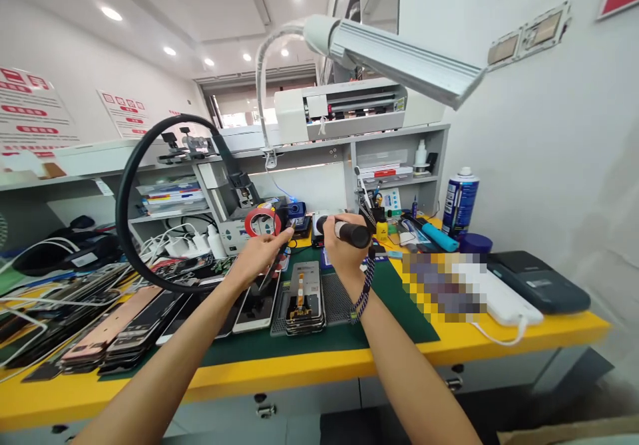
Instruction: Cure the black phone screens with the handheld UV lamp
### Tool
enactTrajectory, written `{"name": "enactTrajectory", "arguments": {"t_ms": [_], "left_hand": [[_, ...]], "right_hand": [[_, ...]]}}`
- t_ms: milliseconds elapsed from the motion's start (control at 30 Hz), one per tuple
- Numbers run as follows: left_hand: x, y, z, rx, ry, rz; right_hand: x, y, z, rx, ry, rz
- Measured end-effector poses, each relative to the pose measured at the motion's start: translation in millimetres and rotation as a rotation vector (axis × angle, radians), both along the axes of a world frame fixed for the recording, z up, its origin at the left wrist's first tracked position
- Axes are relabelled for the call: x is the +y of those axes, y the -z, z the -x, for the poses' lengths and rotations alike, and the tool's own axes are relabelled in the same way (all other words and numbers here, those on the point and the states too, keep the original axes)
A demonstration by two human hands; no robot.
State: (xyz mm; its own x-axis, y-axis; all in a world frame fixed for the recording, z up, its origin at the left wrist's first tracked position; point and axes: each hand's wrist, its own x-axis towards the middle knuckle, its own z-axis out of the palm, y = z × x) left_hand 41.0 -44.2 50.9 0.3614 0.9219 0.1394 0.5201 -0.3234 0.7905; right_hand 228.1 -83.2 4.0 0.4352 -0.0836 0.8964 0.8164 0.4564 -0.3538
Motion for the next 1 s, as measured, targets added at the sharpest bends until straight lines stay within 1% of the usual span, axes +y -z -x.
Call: {"name": "enactTrajectory", "arguments": {"t_ms": [67, 167, 300, 367, 467, 567, 700, 1000], "left_hand": [[-4, 3.1, -12, 0.225, -0.068, -0.164], [-9, 12.7, -35, 0.4, -0.119, -0.255], [-15, 25.6, -65, 0.648, -0.12, -0.295], [-17, 28.4, -74, 0.76, -0.113, -0.307], [-18, 28.9, -81, 0.887, -0.095, -0.323], [-17, 29.0, -84, 0.967, -0.075, -0.34], [-17, 32.1, -84, 1.021, -0.061, -0.359], [-21, 41.6, -81, 1.029, -0.042, -0.399]], "right_hand": [[2, 1.7, -5, 0.021, 0.013, 0.013], [4, 4.9, -9, 0.039, 0.027, 0.039], [10, 10.2, -13, 0.019, 0.03, 0.081], [12, 12.2, -15, 0.007, 0.029, 0.098], [15, 13.5, -17, 0.0, 0.025, 0.107], [16, 13.6, -16, 0.012, 0.024, 0.091], [17, 13.7, -14, 0.044, 0.032, 0.058], [16, 13.3, -13, 0.012, 0.073, 0.084]]}}
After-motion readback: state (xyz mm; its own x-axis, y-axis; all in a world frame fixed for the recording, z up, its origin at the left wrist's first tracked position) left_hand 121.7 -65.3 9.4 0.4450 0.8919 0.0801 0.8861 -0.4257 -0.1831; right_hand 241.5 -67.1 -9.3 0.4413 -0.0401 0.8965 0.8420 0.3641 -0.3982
